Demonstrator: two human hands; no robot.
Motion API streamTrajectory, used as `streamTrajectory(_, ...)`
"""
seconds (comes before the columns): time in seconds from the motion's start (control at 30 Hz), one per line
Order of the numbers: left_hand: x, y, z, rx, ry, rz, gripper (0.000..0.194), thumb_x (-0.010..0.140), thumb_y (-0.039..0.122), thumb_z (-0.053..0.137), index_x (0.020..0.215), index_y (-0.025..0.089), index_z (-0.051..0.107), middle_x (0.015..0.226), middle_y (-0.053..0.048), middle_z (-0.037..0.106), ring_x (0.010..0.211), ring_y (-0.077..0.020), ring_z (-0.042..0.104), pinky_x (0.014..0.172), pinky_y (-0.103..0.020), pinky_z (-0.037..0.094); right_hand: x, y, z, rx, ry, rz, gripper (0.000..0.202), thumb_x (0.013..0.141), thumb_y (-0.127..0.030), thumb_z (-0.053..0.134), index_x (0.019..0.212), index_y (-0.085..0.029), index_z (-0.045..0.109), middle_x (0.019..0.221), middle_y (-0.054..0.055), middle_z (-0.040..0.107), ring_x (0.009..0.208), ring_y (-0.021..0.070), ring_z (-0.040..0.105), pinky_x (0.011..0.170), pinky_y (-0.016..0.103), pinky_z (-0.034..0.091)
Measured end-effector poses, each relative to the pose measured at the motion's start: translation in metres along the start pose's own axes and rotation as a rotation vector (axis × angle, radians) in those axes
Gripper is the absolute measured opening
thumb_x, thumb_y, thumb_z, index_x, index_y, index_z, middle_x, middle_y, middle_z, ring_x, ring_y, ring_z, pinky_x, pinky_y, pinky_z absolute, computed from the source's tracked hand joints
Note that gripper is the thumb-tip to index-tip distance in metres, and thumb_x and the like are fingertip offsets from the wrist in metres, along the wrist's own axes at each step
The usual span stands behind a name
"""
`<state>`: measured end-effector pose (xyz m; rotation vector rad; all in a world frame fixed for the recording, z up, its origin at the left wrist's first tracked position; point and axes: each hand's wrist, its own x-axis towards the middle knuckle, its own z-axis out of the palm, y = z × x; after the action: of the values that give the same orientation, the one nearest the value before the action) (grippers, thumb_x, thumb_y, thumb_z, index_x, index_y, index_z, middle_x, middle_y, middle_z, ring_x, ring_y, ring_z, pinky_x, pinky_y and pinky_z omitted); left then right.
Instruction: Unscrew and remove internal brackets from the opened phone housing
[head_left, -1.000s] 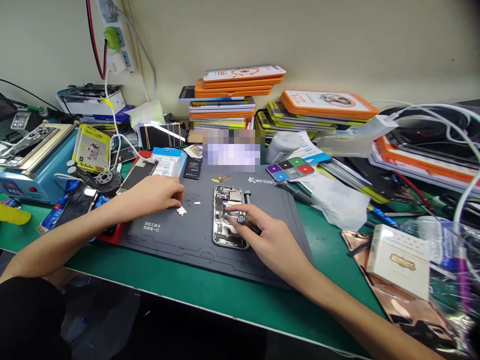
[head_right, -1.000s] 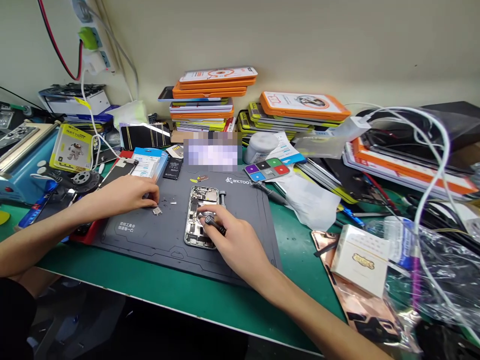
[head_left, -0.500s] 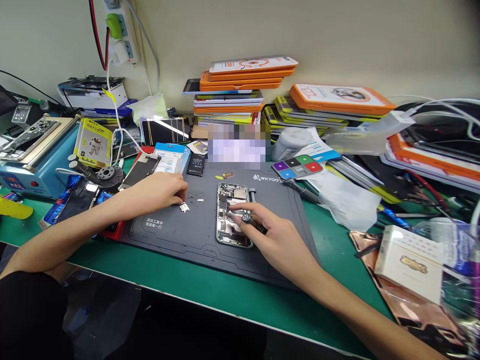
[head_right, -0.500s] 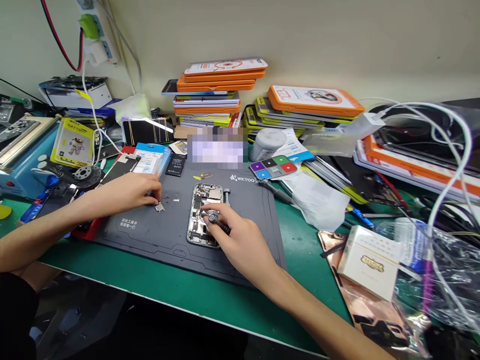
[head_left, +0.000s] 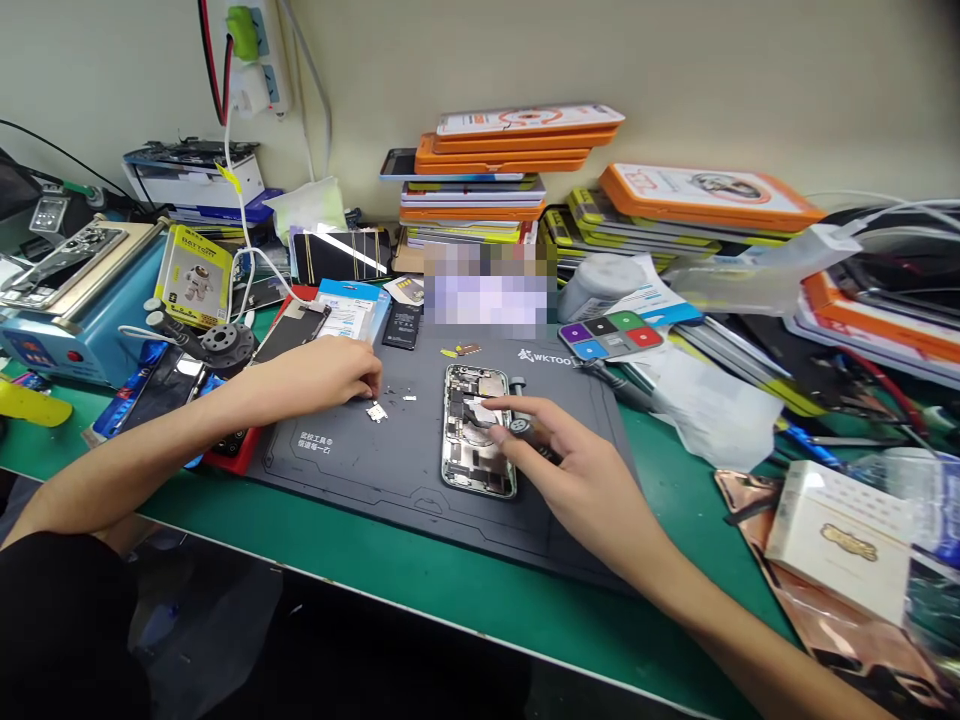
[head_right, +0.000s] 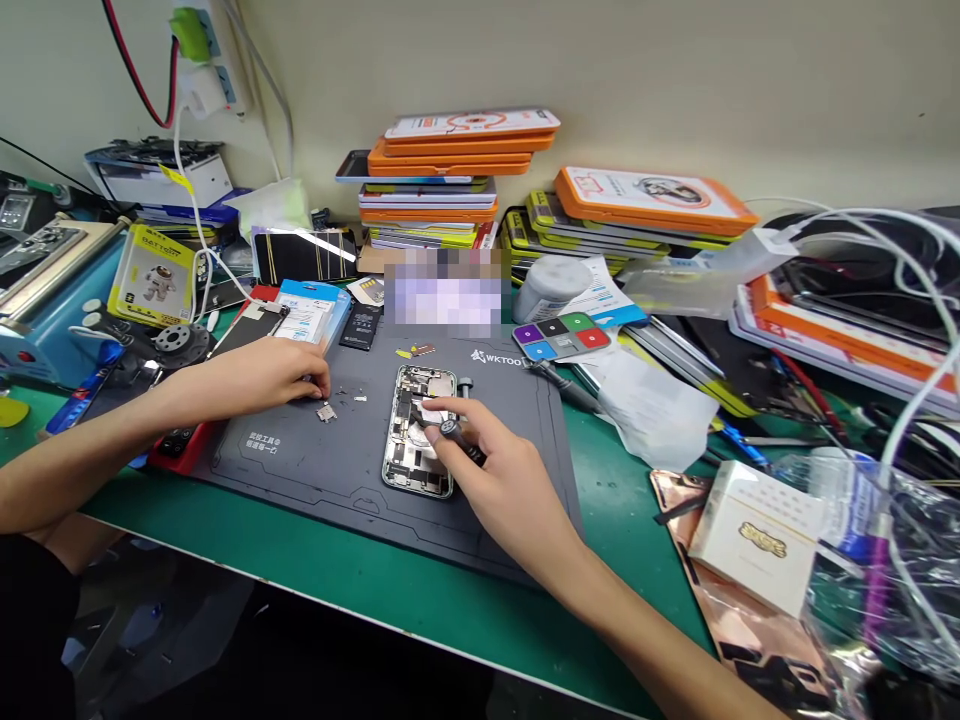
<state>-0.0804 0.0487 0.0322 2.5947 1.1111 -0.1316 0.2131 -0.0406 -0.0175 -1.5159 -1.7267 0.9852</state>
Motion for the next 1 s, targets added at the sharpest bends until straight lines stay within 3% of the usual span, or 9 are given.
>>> streamTrajectory(0.1,0.0,0.004,-0.003,0.01,0.039,-0.004,0.023,0.096,0.015,0.053,0.101,0.02,0.075,0.104,-0.002,0.075,0.092,-0.017,0.068,0.079,-0.028,0.045,0.003,0.003,-0.004,0.083,0.106,-0.026,0.042,0.096,-0.044,0.058,0.136,-0.029,0.059,0.067,-0.004,0.045,0.058,0.0154,0.044,0.054,0.029,0.038)
streamTrajectory(0.17,0.0,0.014,-0.004,0.062,0.13,-0.013,0.021,0.1,0.021,0.052,0.103,0.019,0.073,0.103,-0.002,0.075,0.092,-0.0178,0.069,0.075,-0.029,0.044,0.006,0.005,-0.006,0.196,0.154,-0.05,0.045,0.097,-0.035,0.053,0.142,-0.03,0.052,0.073,-0.003,0.048,0.058,0.0154,0.044,0.052,0.029,0.039)
streamTrajectory(0.23,-0.001,0.029,-0.003,0.175,0.251,-0.025,0.023,0.104,0.03,0.05,0.104,0.018,0.069,0.101,-0.003,0.075,0.089,-0.0191,0.07,0.066,-0.028,0.04,0.008,0.006,-0.007,0.308,0.186,-0.087,0.047,0.097,-0.026,0.048,0.144,-0.031,0.047,0.079,-0.001,0.051,0.06,0.0158,0.047,0.05,0.03,0.041)
streamTrajectory(0.33,-0.006,0.057,0.01,0.254,0.322,0.014,0.023,0.106,0.031,0.046,0.1,0.019,0.064,0.085,0.0,0.073,0.073,-0.0171,0.068,0.052,-0.029,0.028,0.009,0.005,-0.008,0.344,0.242,-0.187,0.048,0.098,-0.022,0.046,0.144,-0.032,0.043,0.086,0.001,0.055,0.065,0.0177,0.056,0.057,0.034,0.051)
streamTrajectory(0.47,-0.01,0.085,0.042,0.302,0.352,0.232,0.027,0.108,0.034,0.039,0.097,0.019,0.058,0.075,0.001,0.065,0.063,-0.0169,0.064,0.05,-0.032,0.03,0.009,0.007,-0.013,0.078,0.335,-0.301,0.044,0.1,-0.028,0.051,0.144,-0.031,0.047,0.091,0.003,0.062,0.074,0.0203,0.064,0.074,0.04,0.056)
streamTrajectory(0.63,-0.007,0.089,0.075,0.375,0.353,0.248,0.019,0.106,0.033,0.044,0.106,0.018,0.056,0.085,-0.001,0.062,0.067,-0.0186,0.062,0.051,-0.033,0.034,0.023,0.022,-0.028,-0.45,0.378,-0.229,0.031,0.099,-0.03,0.052,0.126,-0.024,0.066,0.085,0.004,0.071,0.074,0.0212,0.068,0.067,0.035,0.048)
streamTrajectory(0.83,-0.006,0.086,0.08,0.38,0.391,0.264,0.02,0.107,0.034,0.044,0.109,0.018,0.055,0.086,-0.001,0.061,0.07,-0.019,0.061,0.052,-0.033,0.036,0.039,0.034,-0.037,-0.79,0.33,-0.206,0.034,0.099,-0.025,0.047,0.127,-0.02,0.066,0.111,0.01,0.076,0.098,0.0282,0.07,0.064,0.035,0.043)
streamTrajectory(1.0,-0.007,0.089,0.077,0.402,0.366,0.29,0.021,0.107,0.031,0.043,0.117,0.018,0.055,0.085,-0.002,0.061,0.069,-0.0178,0.06,0.053,-0.032,0.035,0.038,0.036,-0.031,-0.922,0.345,-0.274,0.037,0.101,-0.025,0.043,0.13,-0.019,0.065,0.112,0.014,0.071,0.102,0.0308,0.065,0.066,0.038,0.047)
